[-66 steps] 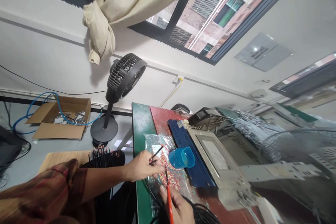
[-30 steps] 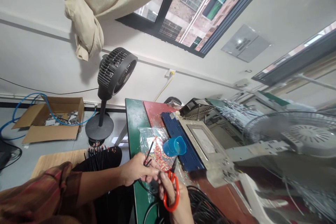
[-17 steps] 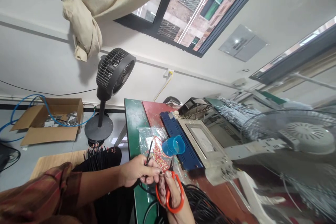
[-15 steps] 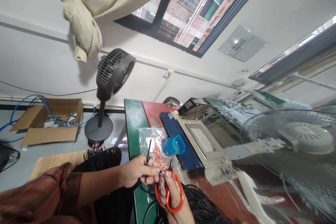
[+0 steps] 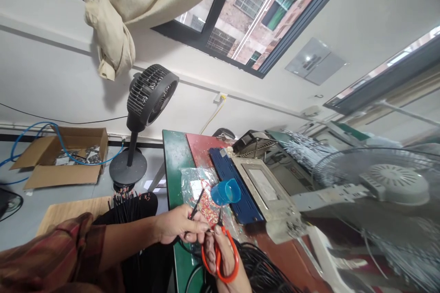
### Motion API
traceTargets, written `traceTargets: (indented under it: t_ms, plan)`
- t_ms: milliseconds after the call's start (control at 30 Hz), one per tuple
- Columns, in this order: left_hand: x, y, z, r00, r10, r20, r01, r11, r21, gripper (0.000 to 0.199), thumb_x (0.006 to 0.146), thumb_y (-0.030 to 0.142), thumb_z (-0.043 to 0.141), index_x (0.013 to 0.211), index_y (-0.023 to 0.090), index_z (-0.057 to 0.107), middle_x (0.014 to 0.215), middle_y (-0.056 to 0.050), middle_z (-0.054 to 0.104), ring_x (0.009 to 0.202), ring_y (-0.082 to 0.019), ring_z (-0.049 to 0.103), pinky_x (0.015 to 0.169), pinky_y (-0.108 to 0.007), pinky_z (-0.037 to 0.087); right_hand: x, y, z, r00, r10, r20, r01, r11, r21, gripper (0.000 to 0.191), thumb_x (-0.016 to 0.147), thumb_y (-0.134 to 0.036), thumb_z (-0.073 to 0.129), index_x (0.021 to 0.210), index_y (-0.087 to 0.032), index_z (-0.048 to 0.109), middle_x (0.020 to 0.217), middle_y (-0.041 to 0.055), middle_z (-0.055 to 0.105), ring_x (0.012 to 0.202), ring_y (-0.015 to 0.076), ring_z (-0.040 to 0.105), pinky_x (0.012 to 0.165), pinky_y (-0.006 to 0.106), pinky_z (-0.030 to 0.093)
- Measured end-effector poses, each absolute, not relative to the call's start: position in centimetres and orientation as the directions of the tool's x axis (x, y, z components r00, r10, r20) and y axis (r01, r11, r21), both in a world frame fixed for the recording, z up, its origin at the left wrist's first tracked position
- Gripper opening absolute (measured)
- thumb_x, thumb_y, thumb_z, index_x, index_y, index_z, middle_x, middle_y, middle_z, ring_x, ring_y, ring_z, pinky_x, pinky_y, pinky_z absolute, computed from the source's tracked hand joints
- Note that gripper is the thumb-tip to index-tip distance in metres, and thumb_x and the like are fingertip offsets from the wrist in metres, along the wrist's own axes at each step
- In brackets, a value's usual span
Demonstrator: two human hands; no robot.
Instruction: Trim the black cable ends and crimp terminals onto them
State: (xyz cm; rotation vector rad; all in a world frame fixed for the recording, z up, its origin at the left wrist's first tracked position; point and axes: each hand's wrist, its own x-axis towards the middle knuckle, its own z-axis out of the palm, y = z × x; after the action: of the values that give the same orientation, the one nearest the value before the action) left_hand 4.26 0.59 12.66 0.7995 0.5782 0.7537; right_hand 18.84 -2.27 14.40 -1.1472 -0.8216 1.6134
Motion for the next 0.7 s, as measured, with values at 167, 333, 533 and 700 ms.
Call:
traceTargets:
  t_ms: [167, 333, 533, 700]
  plan:
    - [4.31, 0.45, 12.27, 0.613, 0.77, -0.176, -0.395, 0.492, 0.776, 0.03, 0.065, 0.043, 0.072, 0.072, 0.015, 0.064, 0.058, -0.002, 0.058, 0.04, -0.004, 0.031, 0.042, -0.023, 0.013, 19.02, -2.44, 14.57, -0.17, 0.885, -0.433, -0.315, -0.465, -0.828, 0.043, 0.053, -0.05, 0.078, 0.05, -0.018, 0.05, 0.042, -0.0065, 0.044, 0.037, 0.0034, 0.031, 0.036, 0.016, 0.026]
    - [4.19, 0.46, 12.56, 0.633, 0.761, -0.142, -0.41, 0.485, 0.772, 0.032, 0.062, 0.044, 0.074, 0.072, 0.016, 0.066, 0.059, -0.003, 0.059, 0.041, -0.005, 0.034, 0.043, -0.023, 0.015, 18.7, -2.43, 14.96, -0.143, 0.873, -0.467, -0.321, -0.487, -0.812, 0.046, 0.048, -0.051, 0.08, 0.049, -0.017, 0.048, 0.04, -0.0074, 0.041, 0.035, 0.0028, 0.029, 0.035, 0.016, 0.022]
    - [4.11, 0.73, 12.5, 0.646, 0.749, -0.148, -0.4, 0.498, 0.77, 0.033, 0.063, 0.044, 0.073, 0.071, 0.013, 0.063, 0.059, -0.001, 0.058, 0.039, -0.003, 0.033, 0.041, -0.021, 0.013, 18.71, -2.52, 14.53, -0.185, 0.89, -0.416, -0.331, -0.455, -0.827, 0.043, 0.054, -0.052, 0.076, 0.049, -0.017, 0.052, 0.042, -0.0048, 0.046, 0.037, 0.0041, 0.033, 0.037, 0.016, 0.028]
    - [3.98, 0.55, 12.25, 0.641, 0.758, -0.124, -0.405, 0.47, 0.784, 0.032, 0.066, 0.043, 0.071, 0.071, 0.013, 0.063, 0.06, -0.001, 0.059, 0.04, -0.002, 0.033, 0.041, -0.021, 0.014, 18.87, -2.72, 14.66, -0.179, 0.888, -0.423, -0.351, -0.46, -0.816, 0.041, 0.055, -0.047, 0.078, 0.051, -0.016, 0.052, 0.042, -0.005, 0.045, 0.036, 0.0037, 0.032, 0.036, 0.016, 0.026]
